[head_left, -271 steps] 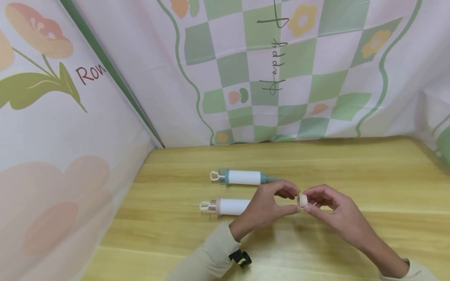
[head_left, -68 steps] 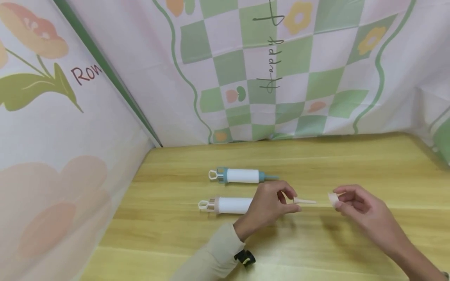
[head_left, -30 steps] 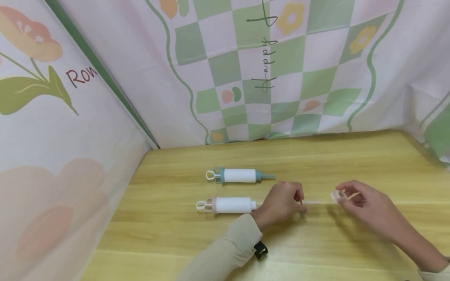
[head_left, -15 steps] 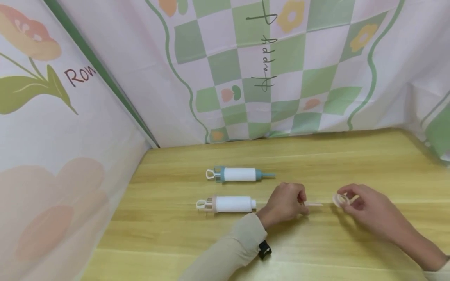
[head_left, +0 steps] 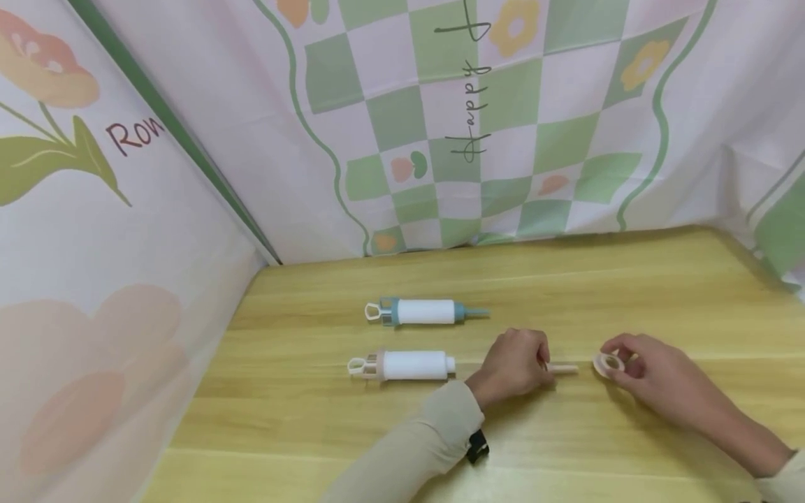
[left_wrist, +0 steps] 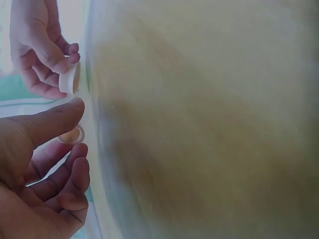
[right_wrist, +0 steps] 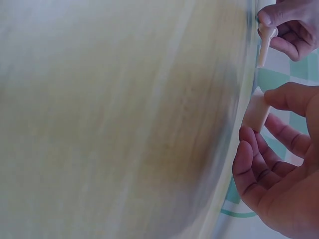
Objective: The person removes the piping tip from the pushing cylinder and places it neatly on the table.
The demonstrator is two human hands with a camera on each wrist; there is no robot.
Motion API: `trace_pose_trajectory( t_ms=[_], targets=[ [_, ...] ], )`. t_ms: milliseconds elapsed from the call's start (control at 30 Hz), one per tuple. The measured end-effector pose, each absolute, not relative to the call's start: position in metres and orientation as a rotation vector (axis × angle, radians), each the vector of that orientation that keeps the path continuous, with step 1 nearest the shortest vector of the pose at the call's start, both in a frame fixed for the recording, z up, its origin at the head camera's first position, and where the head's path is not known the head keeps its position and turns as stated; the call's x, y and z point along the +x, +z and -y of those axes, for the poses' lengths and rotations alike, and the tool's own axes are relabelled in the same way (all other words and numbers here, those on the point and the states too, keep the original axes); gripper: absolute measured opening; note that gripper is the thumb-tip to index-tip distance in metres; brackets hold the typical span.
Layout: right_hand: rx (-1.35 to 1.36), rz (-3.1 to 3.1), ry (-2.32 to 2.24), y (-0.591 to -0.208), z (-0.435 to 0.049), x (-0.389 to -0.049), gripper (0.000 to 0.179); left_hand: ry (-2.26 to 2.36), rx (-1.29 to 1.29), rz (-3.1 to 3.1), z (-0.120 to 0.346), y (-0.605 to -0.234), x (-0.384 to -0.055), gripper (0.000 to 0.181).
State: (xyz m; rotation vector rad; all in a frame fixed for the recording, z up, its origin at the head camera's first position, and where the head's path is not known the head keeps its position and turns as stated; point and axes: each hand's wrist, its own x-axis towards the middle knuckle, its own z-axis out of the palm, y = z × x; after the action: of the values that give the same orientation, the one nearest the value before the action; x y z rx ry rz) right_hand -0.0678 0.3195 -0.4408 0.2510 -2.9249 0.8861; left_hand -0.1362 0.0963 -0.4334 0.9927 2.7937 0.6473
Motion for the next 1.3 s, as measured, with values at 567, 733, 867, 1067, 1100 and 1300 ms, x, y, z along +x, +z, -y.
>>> trace_pose_trajectory(
  t_ms=[567, 733, 867, 1067, 1100, 1300],
  targets=[
    [0.308, 2.924, 0.83, -0.448, -0.321, -0.071, 0.026, 0.581, 0.952, -2.783, -0.103, -0.438, -0.135, 0.034],
    [0.31, 2.934, 0.83, -0.448, -0.32, -0.072, 0.027, 0.58, 0.935, -2.78, -0.103, -0.439, -0.135, 0.034],
    [0.282, 2.947, 0.846, -0.448, -0.319, -0.072, 0.032, 0.579, 0.917, -2.766, -0.103, -0.439, -0.134, 0.029],
    [0.203, 2.973, 0.84, -0.443, -0.317, -0.073, 0.052, 0.636, 0.907, -2.717, -0.1, -0.438, -0.133, 0.035],
    [0.193, 2.971, 0.839, -0.442, -0.317, -0.073, 0.055, 0.644, 0.908, -2.71, -0.1, -0.438, -0.133, 0.037],
    [0.168, 2.961, 0.831, -0.432, -0.313, -0.07, 0.058, 0.616, 0.911, -2.685, -0.099, -0.436, -0.133, 0.043]
  ],
)
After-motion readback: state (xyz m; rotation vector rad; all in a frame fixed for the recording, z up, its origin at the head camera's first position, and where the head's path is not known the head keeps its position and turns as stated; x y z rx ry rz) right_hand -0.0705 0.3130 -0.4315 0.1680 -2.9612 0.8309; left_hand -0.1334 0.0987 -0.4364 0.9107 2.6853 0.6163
